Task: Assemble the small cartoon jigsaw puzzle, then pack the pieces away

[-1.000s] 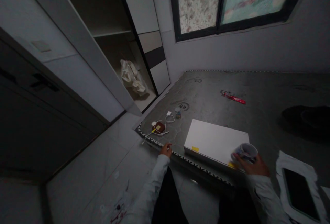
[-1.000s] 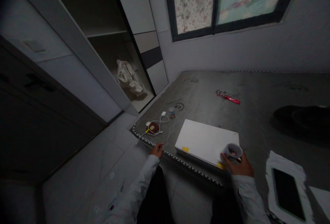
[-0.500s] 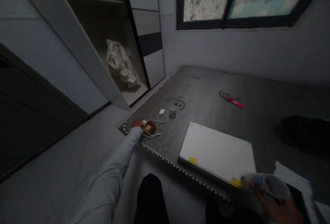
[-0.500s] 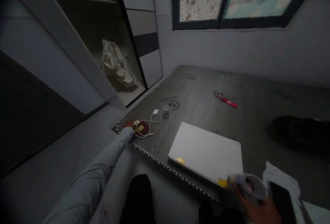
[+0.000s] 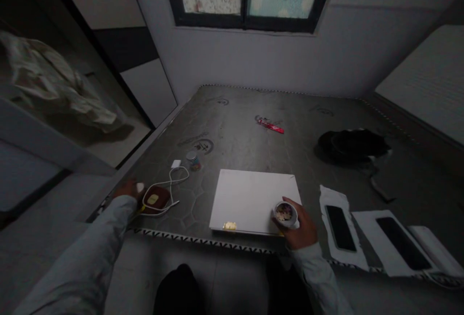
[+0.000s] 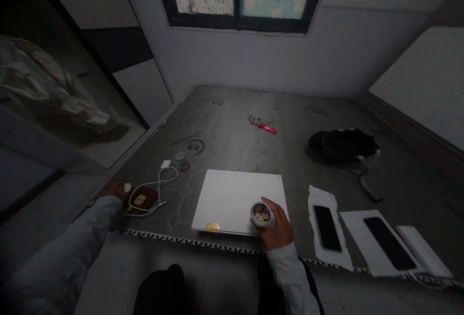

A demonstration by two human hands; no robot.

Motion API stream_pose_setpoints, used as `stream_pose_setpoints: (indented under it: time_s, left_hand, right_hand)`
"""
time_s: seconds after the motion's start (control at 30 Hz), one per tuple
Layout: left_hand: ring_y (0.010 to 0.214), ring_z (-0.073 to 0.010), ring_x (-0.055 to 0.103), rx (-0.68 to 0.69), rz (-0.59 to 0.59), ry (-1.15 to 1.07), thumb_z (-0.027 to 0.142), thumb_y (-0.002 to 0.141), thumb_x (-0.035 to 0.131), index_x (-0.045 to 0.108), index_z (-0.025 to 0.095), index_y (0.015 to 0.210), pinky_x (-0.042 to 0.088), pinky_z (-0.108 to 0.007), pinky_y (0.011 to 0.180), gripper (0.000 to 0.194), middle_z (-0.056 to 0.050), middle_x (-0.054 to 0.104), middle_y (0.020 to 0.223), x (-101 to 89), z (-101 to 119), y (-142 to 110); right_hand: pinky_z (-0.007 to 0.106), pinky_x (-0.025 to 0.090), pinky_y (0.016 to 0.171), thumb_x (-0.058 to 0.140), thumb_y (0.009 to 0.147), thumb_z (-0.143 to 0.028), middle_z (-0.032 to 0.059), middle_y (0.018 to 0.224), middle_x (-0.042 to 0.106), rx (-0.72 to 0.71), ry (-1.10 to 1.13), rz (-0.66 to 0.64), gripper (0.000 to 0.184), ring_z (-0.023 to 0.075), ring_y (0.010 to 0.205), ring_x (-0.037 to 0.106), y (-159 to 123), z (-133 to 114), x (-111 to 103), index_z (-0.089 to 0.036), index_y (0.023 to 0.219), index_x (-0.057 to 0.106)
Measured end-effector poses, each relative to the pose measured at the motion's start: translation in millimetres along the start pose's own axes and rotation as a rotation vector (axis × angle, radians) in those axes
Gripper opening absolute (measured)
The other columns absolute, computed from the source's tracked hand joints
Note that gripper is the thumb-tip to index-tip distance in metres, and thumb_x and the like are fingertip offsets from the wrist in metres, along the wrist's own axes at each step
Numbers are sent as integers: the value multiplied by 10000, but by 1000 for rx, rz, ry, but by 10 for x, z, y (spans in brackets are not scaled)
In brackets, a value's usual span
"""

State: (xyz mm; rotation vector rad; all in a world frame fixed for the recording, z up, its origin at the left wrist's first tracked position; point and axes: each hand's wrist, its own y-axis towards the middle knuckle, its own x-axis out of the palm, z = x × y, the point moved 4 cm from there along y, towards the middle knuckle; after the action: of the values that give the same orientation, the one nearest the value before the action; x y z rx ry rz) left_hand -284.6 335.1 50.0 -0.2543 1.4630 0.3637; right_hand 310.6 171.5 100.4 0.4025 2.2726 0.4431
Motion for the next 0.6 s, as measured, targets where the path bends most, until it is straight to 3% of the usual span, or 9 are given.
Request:
stream_pose_setpoints:
  time_s: [0.1,0.2,0.27,0.37,0.47,0.6]
  left_hand:
    - [996,-262,663,-56,37,-38,395,764,682,577,118,1183,532,-311,792,513,-103,690,1130,-185,-18,-176]
    - [1126,-265,601,124,175,-175,450,738,667,578,210,1211,523,-349,916,537,-37,648,1190,-507,218,-633]
    - [1119,-273,602,268,204,-295,456,702,693,604,217,1195,525,-367,941,555,-67,632,1178,-728,489,-1092]
    - [1143,-292,592,383,91,-476,379,663,721,639,245,1165,533,-399,951,526,-95,618,1196,-995,1004,-1897]
    - [1164,-284,596,542,-103,-609,305,672,705,606,256,1273,539,-384,955,611,-98,614,1250,-1202,1596,-2694]
    - [1140,-263,619,766,-215,-733,166,666,684,489,264,1425,522,-379,997,790,-81,637,1278,-1487,2190,-3414]
  right_hand:
    - [406,582,909,661,831,-356,91,1225,675,-111,17,5,469,257,1069,666,-52,-116,-66,-239,1280,592]
    - [408,585,910,635,834,-319,87,1231,675,-131,45,30,456,254,1066,670,-117,-259,-200,-241,1281,586]
    - [401,583,914,637,832,-303,83,1229,675,-153,64,46,452,251,1074,667,-176,-365,-291,-239,1276,582]
    - [392,577,913,640,826,-293,76,1198,681,-177,91,45,447,247,1069,663,-305,-499,-368,-239,1266,580]
    - [416,562,923,645,798,-297,84,1163,681,-186,103,16,437,262,1057,651,-483,-578,-360,-237,1229,600]
    - [441,554,912,650,710,-247,91,1115,675,-267,82,-64,534,276,1027,644,-740,-601,-334,-231,1243,618]
